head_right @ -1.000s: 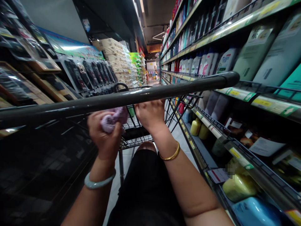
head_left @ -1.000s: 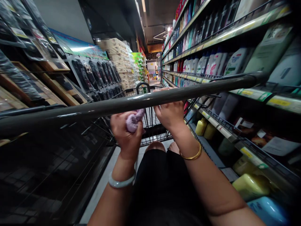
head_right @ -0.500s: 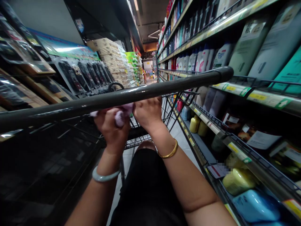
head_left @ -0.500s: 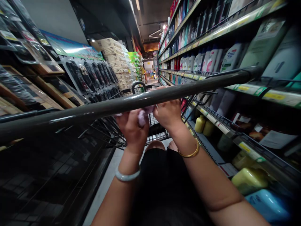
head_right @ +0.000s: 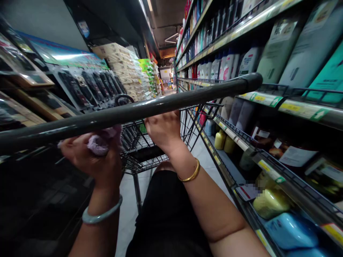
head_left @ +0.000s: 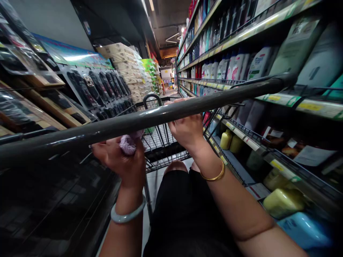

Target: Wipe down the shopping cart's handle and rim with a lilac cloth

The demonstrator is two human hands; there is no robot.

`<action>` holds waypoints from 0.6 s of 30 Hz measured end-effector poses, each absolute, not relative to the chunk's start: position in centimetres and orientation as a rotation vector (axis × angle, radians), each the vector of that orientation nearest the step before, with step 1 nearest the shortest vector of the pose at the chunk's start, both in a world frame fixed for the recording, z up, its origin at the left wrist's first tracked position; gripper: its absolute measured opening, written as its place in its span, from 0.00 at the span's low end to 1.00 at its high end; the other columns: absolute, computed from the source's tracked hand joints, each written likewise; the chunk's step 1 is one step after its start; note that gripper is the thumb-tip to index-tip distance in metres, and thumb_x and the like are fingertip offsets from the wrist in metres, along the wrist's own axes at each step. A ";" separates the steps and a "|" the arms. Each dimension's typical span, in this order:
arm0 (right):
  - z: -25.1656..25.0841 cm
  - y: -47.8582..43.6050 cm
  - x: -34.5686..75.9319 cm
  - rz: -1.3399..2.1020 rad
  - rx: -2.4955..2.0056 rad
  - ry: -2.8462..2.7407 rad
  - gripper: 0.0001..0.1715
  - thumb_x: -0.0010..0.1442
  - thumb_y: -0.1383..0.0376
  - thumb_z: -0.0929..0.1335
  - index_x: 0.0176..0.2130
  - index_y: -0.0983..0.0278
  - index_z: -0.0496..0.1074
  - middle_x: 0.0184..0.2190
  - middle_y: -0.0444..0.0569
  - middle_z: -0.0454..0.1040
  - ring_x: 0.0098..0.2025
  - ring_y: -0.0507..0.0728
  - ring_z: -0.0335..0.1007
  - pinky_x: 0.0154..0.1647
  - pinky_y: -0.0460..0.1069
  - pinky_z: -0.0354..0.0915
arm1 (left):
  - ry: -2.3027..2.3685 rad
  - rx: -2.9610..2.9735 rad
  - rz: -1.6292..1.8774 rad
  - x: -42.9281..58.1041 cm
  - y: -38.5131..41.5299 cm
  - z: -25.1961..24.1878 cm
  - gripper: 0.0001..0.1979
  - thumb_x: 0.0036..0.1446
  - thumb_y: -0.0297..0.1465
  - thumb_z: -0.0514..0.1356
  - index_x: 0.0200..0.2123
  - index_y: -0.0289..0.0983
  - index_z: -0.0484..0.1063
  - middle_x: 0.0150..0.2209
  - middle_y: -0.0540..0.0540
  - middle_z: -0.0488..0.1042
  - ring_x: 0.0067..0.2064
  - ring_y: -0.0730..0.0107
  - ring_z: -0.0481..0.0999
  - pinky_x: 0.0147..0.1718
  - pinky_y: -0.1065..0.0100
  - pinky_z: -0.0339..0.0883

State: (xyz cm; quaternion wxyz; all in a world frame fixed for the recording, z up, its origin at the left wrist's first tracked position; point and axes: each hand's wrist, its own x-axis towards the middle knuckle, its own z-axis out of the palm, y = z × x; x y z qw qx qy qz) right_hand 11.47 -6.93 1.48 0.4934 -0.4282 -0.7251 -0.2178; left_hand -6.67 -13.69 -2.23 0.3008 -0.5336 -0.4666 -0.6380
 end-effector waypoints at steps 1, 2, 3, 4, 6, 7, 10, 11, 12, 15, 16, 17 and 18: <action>1.4 -6.8 11.5 -0.528 -1.037 -1.753 0.26 0.68 0.63 0.63 0.63 0.61 0.72 0.55 0.57 0.76 0.65 0.68 0.62 0.69 0.64 0.51 | -1.235 -1.402 -1.675 -6.3 -13.7 -2.2 0.17 0.56 0.32 0.67 0.49 0.40 0.72 0.55 0.36 0.67 0.62 0.47 0.64 0.64 0.46 0.56; 1.4 -6.8 11.5 -0.529 -1.040 -1.752 0.26 0.68 0.63 0.63 0.63 0.61 0.72 0.56 0.57 0.76 0.65 0.68 0.62 0.69 0.64 0.51 | -1.226 -1.379 -1.637 -5.7 -13.5 -2.2 0.15 0.56 0.31 0.67 0.47 0.40 0.72 0.52 0.37 0.69 0.59 0.47 0.67 0.62 0.47 0.58; 1.3 -6.7 11.5 -0.533 -1.047 -1.757 0.26 0.69 0.62 0.63 0.63 0.60 0.71 0.57 0.57 0.75 0.66 0.68 0.61 0.69 0.64 0.51 | -1.219 -1.375 -1.588 -4.9 -13.2 -2.3 0.14 0.56 0.31 0.67 0.46 0.40 0.73 0.49 0.39 0.71 0.57 0.48 0.69 0.61 0.48 0.60; 1.4 -6.8 11.5 -0.538 -1.057 -1.766 0.26 0.69 0.62 0.63 0.63 0.60 0.71 0.57 0.57 0.75 0.66 0.68 0.61 0.70 0.64 0.51 | -1.233 -1.430 -1.532 -4.0 -12.8 -2.3 0.13 0.56 0.31 0.66 0.45 0.40 0.74 0.47 0.39 0.73 0.55 0.49 0.70 0.60 0.49 0.60; 1.5 -6.9 11.6 -0.548 -1.085 -1.782 0.25 0.69 0.61 0.64 0.63 0.60 0.71 0.56 0.57 0.75 0.65 0.68 0.62 0.70 0.64 0.51 | -1.252 -1.557 -1.463 -2.5 -12.1 -2.6 0.10 0.56 0.30 0.65 0.43 0.40 0.75 0.46 0.40 0.73 0.53 0.51 0.71 0.57 0.52 0.62; 1.6 -7.0 11.6 -0.552 -1.100 -1.788 0.25 0.69 0.61 0.63 0.63 0.61 0.71 0.55 0.57 0.76 0.65 0.68 0.62 0.70 0.64 0.51 | -1.251 -1.611 -1.455 -2.0 -11.8 -2.8 0.10 0.56 0.29 0.65 0.43 0.40 0.75 0.46 0.41 0.74 0.51 0.52 0.71 0.55 0.54 0.63; 1.8 -7.3 11.7 -0.556 -1.123 -1.796 0.24 0.70 0.61 0.63 0.62 0.61 0.72 0.54 0.57 0.76 0.63 0.68 0.64 0.69 0.63 0.52 | -1.248 -1.668 -1.501 -2.0 -11.8 -3.1 0.09 0.56 0.29 0.65 0.42 0.41 0.74 0.44 0.42 0.74 0.49 0.55 0.71 0.52 0.57 0.64; 1.8 -7.4 11.7 -0.558 -1.122 -1.799 0.24 0.70 0.61 0.62 0.62 0.61 0.72 0.54 0.57 0.76 0.62 0.67 0.65 0.69 0.63 0.53 | -1.252 -1.638 -1.519 -2.5 -12.0 -3.0 0.09 0.56 0.29 0.65 0.42 0.41 0.74 0.44 0.42 0.74 0.50 0.55 0.71 0.54 0.56 0.63; 1.9 -7.4 11.7 -0.560 -1.120 -1.800 0.24 0.70 0.61 0.62 0.61 0.61 0.73 0.54 0.57 0.76 0.62 0.67 0.66 0.68 0.62 0.53 | -1.254 -1.592 -1.537 -3.0 -12.4 -2.9 0.09 0.56 0.29 0.64 0.42 0.40 0.74 0.44 0.42 0.74 0.50 0.54 0.70 0.55 0.54 0.62; 1.9 -7.4 11.6 -0.560 -1.119 -1.795 0.24 0.70 0.61 0.62 0.62 0.62 0.73 0.55 0.57 0.77 0.62 0.67 0.66 0.68 0.63 0.54 | -1.277 -1.413 -1.588 -4.5 -13.5 -2.3 0.11 0.57 0.32 0.64 0.44 0.39 0.73 0.44 0.40 0.72 0.53 0.49 0.69 0.58 0.49 0.60; 1.8 -7.4 11.5 -0.554 -1.116 -1.788 0.25 0.70 0.62 0.62 0.62 0.62 0.72 0.54 0.57 0.77 0.62 0.67 0.66 0.68 0.63 0.54 | -1.286 -1.362 -1.597 -4.8 -13.7 -2.0 0.13 0.56 0.33 0.65 0.45 0.39 0.73 0.45 0.39 0.72 0.54 0.48 0.68 0.58 0.48 0.61; 1.8 -7.4 11.5 -0.546 -1.109 -1.781 0.25 0.70 0.62 0.62 0.62 0.62 0.72 0.54 0.57 0.77 0.62 0.67 0.66 0.68 0.64 0.54 | -1.295 -1.329 -1.591 -4.9 -13.8 -1.8 0.14 0.56 0.34 0.66 0.46 0.39 0.72 0.47 0.38 0.71 0.55 0.48 0.68 0.58 0.48 0.61; 1.8 -7.3 11.5 -0.537 -1.099 -1.774 0.25 0.70 0.62 0.62 0.62 0.61 0.72 0.54 0.57 0.77 0.62 0.68 0.66 0.68 0.64 0.53 | -1.308 -1.317 -1.565 -4.9 -13.7 -1.5 0.16 0.56 0.34 0.66 0.46 0.38 0.72 0.48 0.37 0.71 0.56 0.47 0.68 0.58 0.48 0.62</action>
